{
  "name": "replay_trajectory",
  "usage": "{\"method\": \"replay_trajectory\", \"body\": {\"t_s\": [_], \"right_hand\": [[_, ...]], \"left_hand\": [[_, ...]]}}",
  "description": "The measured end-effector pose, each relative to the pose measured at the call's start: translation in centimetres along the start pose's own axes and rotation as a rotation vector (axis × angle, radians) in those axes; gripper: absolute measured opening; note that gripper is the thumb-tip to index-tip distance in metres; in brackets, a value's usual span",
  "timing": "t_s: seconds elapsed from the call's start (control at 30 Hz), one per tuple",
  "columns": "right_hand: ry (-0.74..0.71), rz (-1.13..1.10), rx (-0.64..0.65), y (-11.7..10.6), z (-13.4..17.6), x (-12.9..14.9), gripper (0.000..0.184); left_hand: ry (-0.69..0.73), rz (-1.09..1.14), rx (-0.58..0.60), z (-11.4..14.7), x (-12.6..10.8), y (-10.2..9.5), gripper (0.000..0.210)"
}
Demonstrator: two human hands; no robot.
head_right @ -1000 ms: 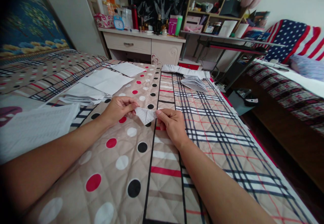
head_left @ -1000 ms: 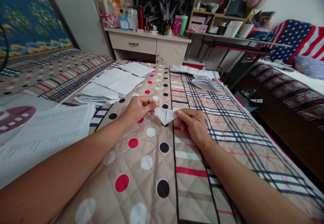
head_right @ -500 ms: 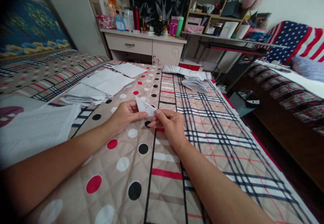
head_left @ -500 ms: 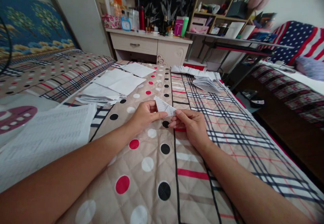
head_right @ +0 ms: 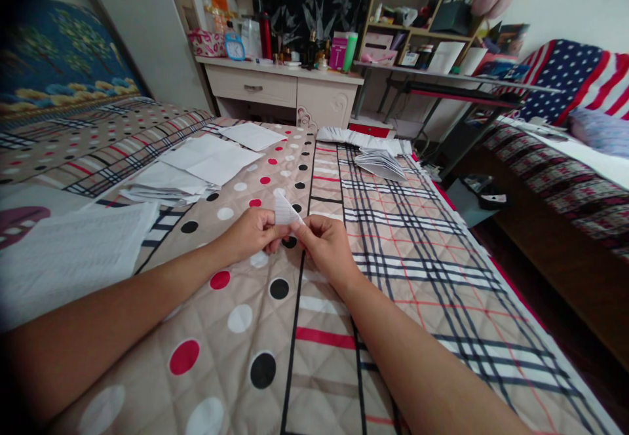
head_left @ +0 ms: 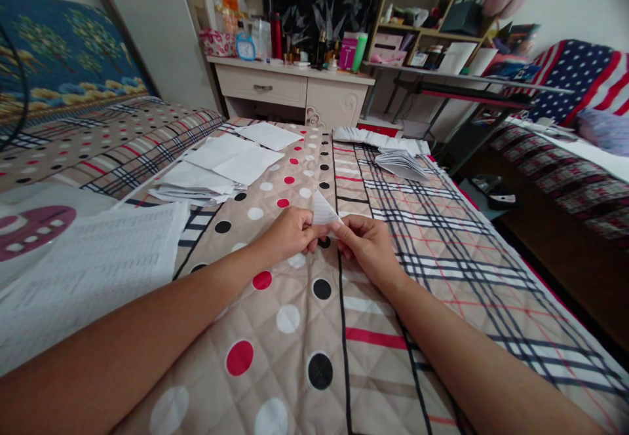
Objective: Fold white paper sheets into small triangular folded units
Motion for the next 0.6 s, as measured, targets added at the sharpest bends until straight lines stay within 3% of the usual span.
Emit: {"method": "replay_trajectory", "body": {"t_s": [0.1,0.2,0.4,0.6], "right_hand": [[-0.042,0.048,0.011,0.0,-0.1,0.5,0.041],[0.024,0.042,0.01,-0.2,-0.2,0.0,0.044],[0.14,0.027,0.099,0.7,0.2,-1.0,0.045],[0.161,0.029,0.191,1.8,0.5,-1.0,0.044]], "left_hand": [[0.033,-0.118,-0.015,0.1,-0.4,0.0,0.033],[0.048,-0.163,-0.039,0.1,-0.5,-0.1,0.043],[0.025,0.058,-0.043,0.1,-0.4,-0.3,0.04],[0.033,0.032,-0.159,0.4,-0.4,-1.6,0.055]]}}
Point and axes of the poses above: each hand's wrist, its own z-axis away from the middle knuckle, its own y-axis out of the palm, x = y × z, the point moved 10 cm from there along -z, towards the middle knuckle, and after that the axes turned 12 degrees about -z, right-handed, at the moved point
